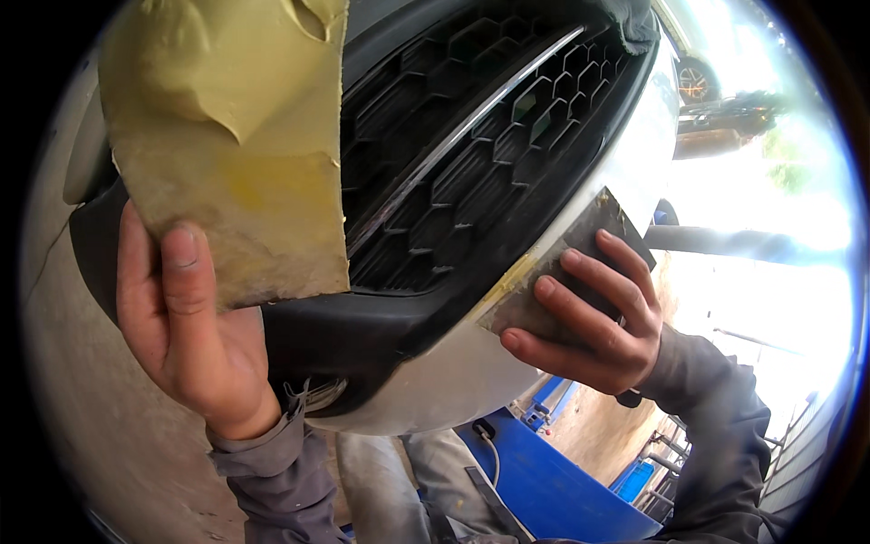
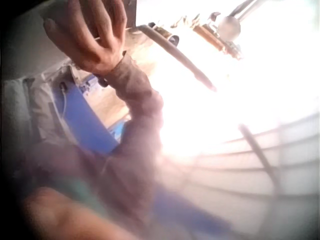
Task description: The person applies yellow body filler to a white car bumper using a putty knife. They spread the filler across the surface, scrape excess material, and smooth the application around the headlight and grille areas.
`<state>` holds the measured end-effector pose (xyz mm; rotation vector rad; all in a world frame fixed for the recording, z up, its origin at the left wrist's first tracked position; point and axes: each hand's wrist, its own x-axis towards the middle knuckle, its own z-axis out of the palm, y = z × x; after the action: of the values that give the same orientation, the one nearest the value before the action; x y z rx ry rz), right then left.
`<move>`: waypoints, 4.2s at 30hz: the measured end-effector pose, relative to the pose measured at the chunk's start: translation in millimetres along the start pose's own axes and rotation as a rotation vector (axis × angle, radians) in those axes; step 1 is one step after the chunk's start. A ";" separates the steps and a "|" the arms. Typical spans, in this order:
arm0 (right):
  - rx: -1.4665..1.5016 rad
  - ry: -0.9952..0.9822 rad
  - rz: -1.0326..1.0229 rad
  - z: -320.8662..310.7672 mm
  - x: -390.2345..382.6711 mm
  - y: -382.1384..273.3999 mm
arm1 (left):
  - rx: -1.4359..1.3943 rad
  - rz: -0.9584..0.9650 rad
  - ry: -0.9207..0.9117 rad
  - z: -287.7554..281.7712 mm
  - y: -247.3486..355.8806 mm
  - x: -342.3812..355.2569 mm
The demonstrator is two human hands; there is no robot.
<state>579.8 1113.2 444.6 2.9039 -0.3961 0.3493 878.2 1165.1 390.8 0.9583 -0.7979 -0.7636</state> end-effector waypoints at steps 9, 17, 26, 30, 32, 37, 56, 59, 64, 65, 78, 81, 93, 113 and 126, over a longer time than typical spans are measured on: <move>0.026 -0.030 -0.013 -10.1 6.4 3.8 | -0.003 0.027 0.025 2.7 -3.7 -0.4; 0.024 0.028 -0.003 5.7 -8.4 -7.2 | -0.029 0.056 0.018 6.2 -4.6 1.8; 0.018 0.007 -0.011 -6.3 9.4 1.3 | -0.007 0.019 0.049 4.4 -3.2 -0.8; -0.014 0.062 -0.022 13.3 0.8 -2.6 | -0.032 0.028 0.013 0.8 -2.8 1.2; -0.032 0.100 -0.016 16.4 -12.4 -6.4 | -0.039 0.016 -0.010 1.4 -3.9 0.5; 0.053 -0.144 0.013 -19.1 -12.8 -7.8 | -0.067 0.017 0.015 7.4 -4.6 2.2; 0.388 -0.190 0.336 -83.3 2.0 -16.4 | -0.256 -0.204 0.067 3.5 21.9 -50.5; 1.244 0.190 0.859 -137.9 34.5 -32.1 | -0.040 -0.236 -0.110 7.8 45.9 -115.4; 1.271 0.039 0.484 -169.1 57.9 -61.7 | -0.228 -0.471 -0.199 48.9 91.5 -144.4; 1.193 0.008 0.605 -163.7 59.1 -69.1 | -0.224 -0.470 -0.185 44.4 94.0 -137.5; -0.017 -0.404 -0.013 -105.9 97.3 -21.7 | -0.188 -0.540 0.275 -64.1 75.9 -249.1; -0.053 -0.442 -0.004 -97.0 98.5 -27.9 | -0.191 -0.524 0.276 -67.2 79.7 -251.1; -0.101 -0.493 0.010 -83.5 97.6 -28.1 | -0.180 -0.597 0.134 -77.9 66.9 -259.3; 0.194 -0.191 0.399 -160.4 94.8 -2.9 | -0.416 -0.507 0.152 -40.2 109.8 -230.5; 2.143 -0.505 1.029 -238.7 41.6 -76.8 | -1.127 -0.854 -0.547 102.3 177.6 -224.8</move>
<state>591.6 1227.8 671.1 3.8144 -3.4908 -0.0163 716.6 1379.2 534.3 -0.0191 -0.2418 -1.9888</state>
